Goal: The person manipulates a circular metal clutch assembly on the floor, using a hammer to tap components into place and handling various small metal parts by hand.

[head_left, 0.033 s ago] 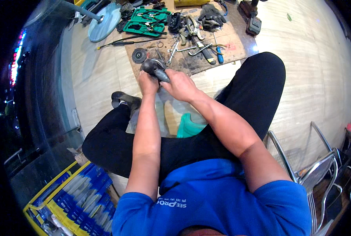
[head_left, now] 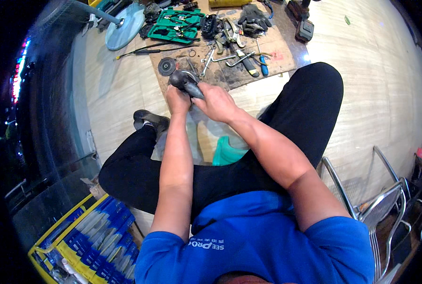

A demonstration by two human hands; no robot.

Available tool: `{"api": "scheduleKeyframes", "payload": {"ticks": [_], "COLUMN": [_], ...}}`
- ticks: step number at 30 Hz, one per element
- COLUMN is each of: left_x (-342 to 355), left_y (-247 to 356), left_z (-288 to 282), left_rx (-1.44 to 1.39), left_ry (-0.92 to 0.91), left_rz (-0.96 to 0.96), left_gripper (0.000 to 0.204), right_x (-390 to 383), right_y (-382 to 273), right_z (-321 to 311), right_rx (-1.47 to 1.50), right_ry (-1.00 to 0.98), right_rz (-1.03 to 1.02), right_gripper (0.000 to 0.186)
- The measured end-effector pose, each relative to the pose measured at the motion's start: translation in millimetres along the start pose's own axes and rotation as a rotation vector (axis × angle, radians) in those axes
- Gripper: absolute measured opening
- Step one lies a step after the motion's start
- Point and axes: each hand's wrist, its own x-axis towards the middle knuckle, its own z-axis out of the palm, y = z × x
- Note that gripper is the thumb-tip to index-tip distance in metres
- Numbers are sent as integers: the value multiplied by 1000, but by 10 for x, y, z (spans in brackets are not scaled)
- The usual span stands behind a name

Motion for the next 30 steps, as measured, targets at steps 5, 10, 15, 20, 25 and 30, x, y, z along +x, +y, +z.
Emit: {"api": "scheduleKeyframes", "payload": {"ticks": [5,10,15,20,25,30], "left_x": [-2,-5,-14,-13,-16,-17], "left_y": [-59,70,-49,-27,-58,-65], "left_z": [-29,-48,-38,-59,-31,-30], "left_rx": [27,-2,103,84,137,144], "left_ry": [-7,-11,-33,-24,-7,-34], "left_rz": [-6,60,-7,112,93,68], "left_gripper": [24,24,27,28,28,28], "right_x": [22,24,53,21,40,9], "right_y": [-81,-20,-41,-61,-15,-53], "right_z": [0,9,24,17,56,52], "right_rx": [6,35,15,57,1,55], "right_ry": [-21,13,-10,20,9,65], "right_rz": [44,39,73,45,42,10], "right_gripper": [29,29,29,30,31,32]}}
